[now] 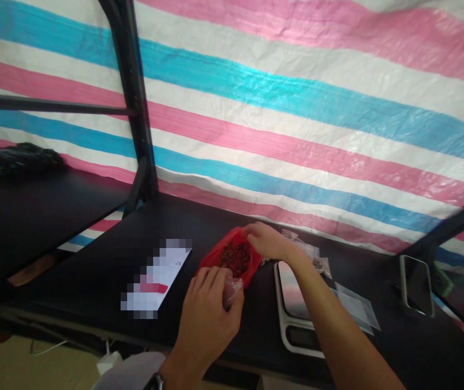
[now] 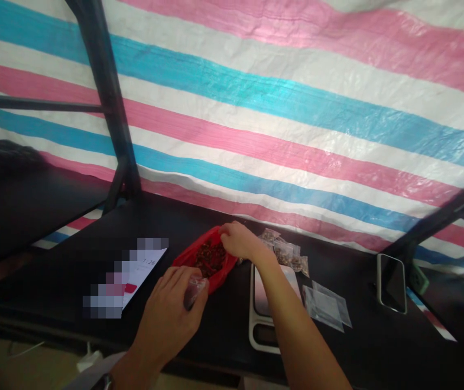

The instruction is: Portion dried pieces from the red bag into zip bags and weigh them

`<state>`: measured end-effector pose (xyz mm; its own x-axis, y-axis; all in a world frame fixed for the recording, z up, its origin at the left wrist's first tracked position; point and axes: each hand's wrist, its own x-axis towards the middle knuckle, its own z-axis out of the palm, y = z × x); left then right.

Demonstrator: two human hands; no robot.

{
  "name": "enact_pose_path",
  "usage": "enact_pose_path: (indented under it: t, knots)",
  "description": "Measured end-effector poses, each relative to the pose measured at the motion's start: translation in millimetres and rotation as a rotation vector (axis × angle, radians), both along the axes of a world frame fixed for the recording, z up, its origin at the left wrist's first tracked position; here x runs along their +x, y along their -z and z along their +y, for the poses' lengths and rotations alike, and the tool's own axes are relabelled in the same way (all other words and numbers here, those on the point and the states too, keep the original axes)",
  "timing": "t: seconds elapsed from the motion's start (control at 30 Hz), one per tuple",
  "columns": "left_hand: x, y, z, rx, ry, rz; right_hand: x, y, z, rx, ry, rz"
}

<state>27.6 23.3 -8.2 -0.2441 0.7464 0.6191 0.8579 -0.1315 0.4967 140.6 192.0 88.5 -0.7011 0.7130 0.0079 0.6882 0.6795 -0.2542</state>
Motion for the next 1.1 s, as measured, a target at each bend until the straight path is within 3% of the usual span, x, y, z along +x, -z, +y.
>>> enact_pose_path:
  t: [0.13, 0.3, 0.4, 0.63, 0.93, 1.1]
  knots:
    - [-4, 1.6, 4, -0.024, -0.085, -0.156, -12, 9, -12, 0.017, -0.007, 0.192]
    - [-1, 12.1, 11, -0.087, -0.111, -0.151, -32, 51, -18, 0.082, 0.041, 0.156]
    - [-1, 13.1, 14, -0.07, -0.122, -0.139, -27, 64, -17, 0.107, 0.029, 0.14]
    - [-3, 9.9, 18, -0.08, -0.128, -0.124, -7, 62, -10, 0.069, -0.143, 0.235]
    - [3, 29.4, 28, -0.007, -0.06, -0.194, -12, 58, -16, -0.076, 0.016, 0.358]
    - [1, 32.7, 25, 0.01, -0.051, -0.219, -10, 56, -23, -0.248, 0.034, 0.428]
